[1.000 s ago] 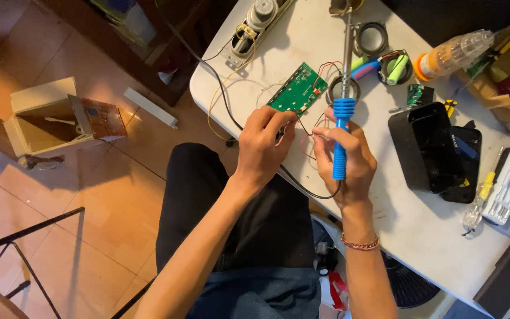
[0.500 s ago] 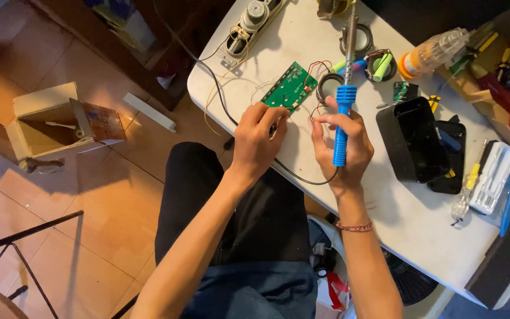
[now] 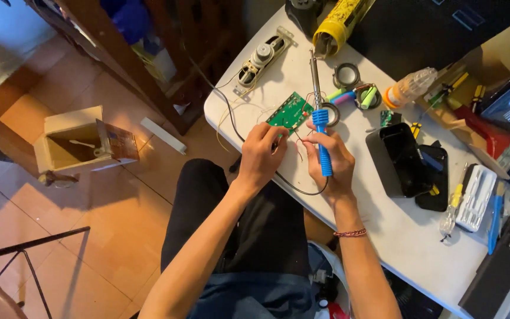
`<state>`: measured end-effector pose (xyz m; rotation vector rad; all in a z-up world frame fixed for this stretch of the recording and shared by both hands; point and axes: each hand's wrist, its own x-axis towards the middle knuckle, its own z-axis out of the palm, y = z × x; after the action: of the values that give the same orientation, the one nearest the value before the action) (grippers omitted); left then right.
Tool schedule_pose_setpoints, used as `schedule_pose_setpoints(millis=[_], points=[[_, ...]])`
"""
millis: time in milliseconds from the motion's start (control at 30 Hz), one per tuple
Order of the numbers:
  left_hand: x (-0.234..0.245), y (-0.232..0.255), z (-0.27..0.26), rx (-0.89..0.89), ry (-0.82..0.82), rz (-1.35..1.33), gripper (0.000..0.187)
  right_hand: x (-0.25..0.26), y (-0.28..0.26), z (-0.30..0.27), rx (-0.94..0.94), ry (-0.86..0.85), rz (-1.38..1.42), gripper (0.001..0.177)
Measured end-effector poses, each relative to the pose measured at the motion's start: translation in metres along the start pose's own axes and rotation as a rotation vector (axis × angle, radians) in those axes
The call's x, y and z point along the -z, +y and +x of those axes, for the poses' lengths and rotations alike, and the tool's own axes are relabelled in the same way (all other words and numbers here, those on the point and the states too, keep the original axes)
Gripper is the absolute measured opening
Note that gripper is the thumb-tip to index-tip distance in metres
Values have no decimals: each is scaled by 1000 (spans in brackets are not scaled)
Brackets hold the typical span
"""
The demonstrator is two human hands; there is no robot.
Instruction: Soldering wires onto a printed circuit board (PCB) using a soldering iron and solder wire.
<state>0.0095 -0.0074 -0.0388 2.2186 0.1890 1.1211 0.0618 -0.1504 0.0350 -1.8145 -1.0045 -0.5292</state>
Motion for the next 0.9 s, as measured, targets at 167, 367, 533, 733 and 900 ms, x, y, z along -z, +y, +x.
schedule_pose_setpoints(millis=[167, 367, 533, 733, 900], points=[[1, 5, -1, 54, -12, -76, 25, -2, 5, -1, 15, 5, -5, 23], [6, 12, 4, -65, -85, 54, 49, -1, 1, 1, 18, -30, -74, 24], [3, 5, -1, -59, -103, 30, 34, 0, 6, -3, 7, -21, -79, 29], [1, 4, -4, -22, -62, -8, 26, 1, 8, -5, -17, -5, -85, 31], [9, 10, 1, -3, -62, -147, 31, 3, 2, 1, -25, 48, -135, 35]])
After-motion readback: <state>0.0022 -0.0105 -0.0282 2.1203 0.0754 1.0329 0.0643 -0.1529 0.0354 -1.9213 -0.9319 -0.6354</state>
